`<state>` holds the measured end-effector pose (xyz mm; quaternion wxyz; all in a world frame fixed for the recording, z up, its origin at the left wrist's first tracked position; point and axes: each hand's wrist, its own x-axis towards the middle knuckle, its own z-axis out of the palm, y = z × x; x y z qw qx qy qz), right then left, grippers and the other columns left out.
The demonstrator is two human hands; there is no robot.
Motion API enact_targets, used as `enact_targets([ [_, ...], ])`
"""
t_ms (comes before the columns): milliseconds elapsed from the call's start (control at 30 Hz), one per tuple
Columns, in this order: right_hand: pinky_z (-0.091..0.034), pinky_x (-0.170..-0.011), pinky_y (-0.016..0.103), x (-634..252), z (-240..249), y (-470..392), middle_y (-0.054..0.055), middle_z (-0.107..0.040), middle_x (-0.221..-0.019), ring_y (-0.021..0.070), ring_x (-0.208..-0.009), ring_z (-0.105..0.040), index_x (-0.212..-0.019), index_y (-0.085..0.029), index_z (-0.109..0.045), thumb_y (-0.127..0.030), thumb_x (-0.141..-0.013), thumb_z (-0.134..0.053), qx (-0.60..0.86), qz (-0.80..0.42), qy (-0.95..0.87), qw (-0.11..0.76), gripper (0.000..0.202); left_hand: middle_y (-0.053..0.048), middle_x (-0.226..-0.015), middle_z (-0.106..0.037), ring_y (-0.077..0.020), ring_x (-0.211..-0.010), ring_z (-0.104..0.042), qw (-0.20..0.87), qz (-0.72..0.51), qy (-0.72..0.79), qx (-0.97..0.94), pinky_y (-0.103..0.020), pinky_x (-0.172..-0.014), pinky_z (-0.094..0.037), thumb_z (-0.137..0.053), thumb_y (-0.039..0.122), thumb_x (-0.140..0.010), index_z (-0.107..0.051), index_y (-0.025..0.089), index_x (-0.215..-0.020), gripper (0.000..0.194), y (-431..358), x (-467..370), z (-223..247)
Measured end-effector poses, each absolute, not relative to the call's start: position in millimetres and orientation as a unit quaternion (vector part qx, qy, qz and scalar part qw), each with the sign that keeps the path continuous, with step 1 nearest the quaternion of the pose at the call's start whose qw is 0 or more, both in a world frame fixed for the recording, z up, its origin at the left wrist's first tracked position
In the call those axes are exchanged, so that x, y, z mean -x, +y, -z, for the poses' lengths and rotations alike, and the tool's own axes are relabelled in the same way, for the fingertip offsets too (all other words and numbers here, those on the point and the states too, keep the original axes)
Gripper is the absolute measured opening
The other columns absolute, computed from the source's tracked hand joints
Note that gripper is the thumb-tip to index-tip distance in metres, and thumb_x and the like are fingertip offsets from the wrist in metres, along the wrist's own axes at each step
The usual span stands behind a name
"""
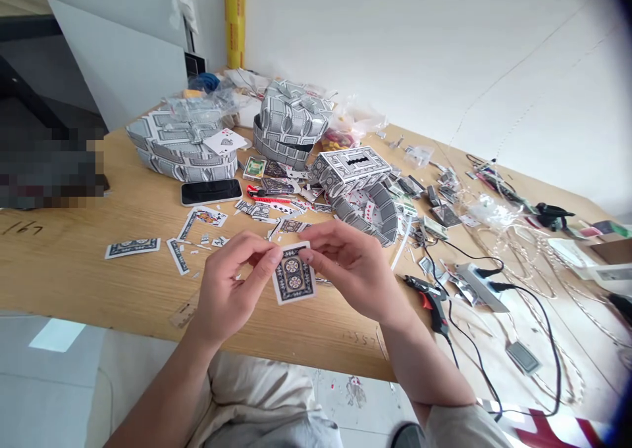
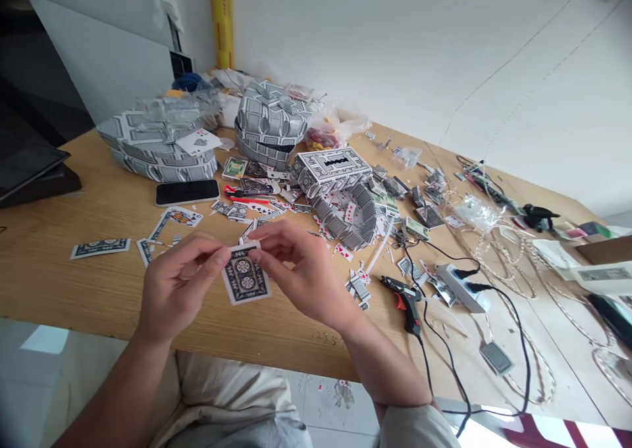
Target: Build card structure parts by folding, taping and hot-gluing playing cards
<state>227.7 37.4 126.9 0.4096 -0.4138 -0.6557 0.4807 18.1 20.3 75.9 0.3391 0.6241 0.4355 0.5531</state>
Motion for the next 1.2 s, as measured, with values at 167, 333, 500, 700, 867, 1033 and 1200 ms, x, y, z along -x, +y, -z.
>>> enact_targets([
  [167, -0.066, -0.081, 0.032, -223, -124, 33, 0.006, -0.082, -0.102, 0.0187, -0.091, -0.078, -0.109, -0.024, -0.082, -0.035, -0.101, -0.079, 0.411, -0.449, -0.66, 0.44, 0.014, -0.003, -0.104, -0.079, -0.0152, -0.085, -0.073, 0.38, -0.577, 0.422, -0.587, -0.025, -0.081, -0.061, -0.082, 0.032, -0.097, -0.079, 0.026, -0.12, 0.023, 16, -19, -74],
  [333, -0.066, -0.078, 0.033, -225, -127, 30, 0.004, -0.084, -0.105, 0.0187, -0.087, -0.078, -0.111, -0.026, -0.085, -0.029, -0.098, -0.082, 0.425, -0.428, -0.674, 0.426, 0.013, -0.004, -0.105, -0.081, -0.0174, -0.087, -0.075, 0.384, -0.568, 0.421, -0.595, -0.028, -0.083, -0.064, -0.082, 0.031, -0.097, -0.081, 0.025, -0.114, 0.018, 15, -19, -73],
  [500, -0.066, -0.074, 0.033, -225, -128, 29, 0.003, -0.084, -0.101, 0.0184, -0.082, -0.077, -0.111, -0.028, -0.086, -0.031, -0.094, -0.087, 0.432, -0.409, -0.68, 0.429, 0.017, -0.004, -0.105, -0.081, -0.018, -0.086, -0.076, 0.379, -0.578, 0.421, -0.587, -0.029, -0.083, -0.065, -0.084, 0.031, -0.095, -0.082, 0.026, -0.113, 0.019, 14, -20, -73],
  [700, -0.066, -0.072, 0.032, -226, -128, 30, 0.003, -0.084, -0.097, 0.0183, -0.079, -0.077, -0.115, -0.028, -0.087, -0.034, -0.092, -0.09, 0.434, -0.417, -0.669, 0.437, 0.024, -0.004, -0.104, -0.081, -0.0167, -0.084, -0.075, 0.384, -0.576, 0.428, -0.581, -0.028, -0.081, -0.065, -0.086, 0.031, -0.093, -0.082, 0.026, -0.112, 0.02, 14, -20, -73],
  [867, -0.067, -0.074, 0.033, -226, -128, 31, 0.001, -0.083, -0.089, 0.018, -0.077, -0.077, -0.115, -0.028, -0.087, -0.034, -0.093, -0.088, 0.44, -0.411, -0.674, 0.427, 0.022, -0.001, -0.104, -0.08, -0.0146, -0.086, -0.074, 0.394, -0.572, 0.425, -0.581, -0.025, -0.082, -0.062, -0.085, 0.027, -0.094, -0.082, 0.028, -0.114, 0.021, 15, -20, -72],
  [1033, -0.067, -0.074, 0.033, -228, -127, 31, 0.002, -0.083, -0.091, 0.0182, -0.079, -0.077, -0.118, -0.027, -0.085, -0.034, -0.094, -0.088, 0.435, -0.402, -0.688, 0.419, 0.025, -0.002, -0.105, -0.08, -0.0158, -0.087, -0.074, 0.397, -0.57, 0.425, -0.58, -0.026, -0.083, -0.062, -0.085, 0.028, -0.094, -0.082, 0.027, -0.116, 0.022, 14, -21, -72],
  [1200, -0.069, -0.085, 0.037, -238, -134, 34, 0.005, -0.085, -0.109, 0.0225, -0.098, -0.08, -0.117, -0.027, -0.085, -0.031, -0.095, -0.087, 0.44, -0.378, -0.688, 0.436, 0.023, -0.001, -0.105, -0.079, -0.0135, -0.086, -0.073, 0.358, -0.588, 0.451, -0.568, -0.023, -0.082, -0.061, -0.084, 0.028, -0.095, -0.081, 0.027, -0.116, 0.022, 19, -15, -73],
])
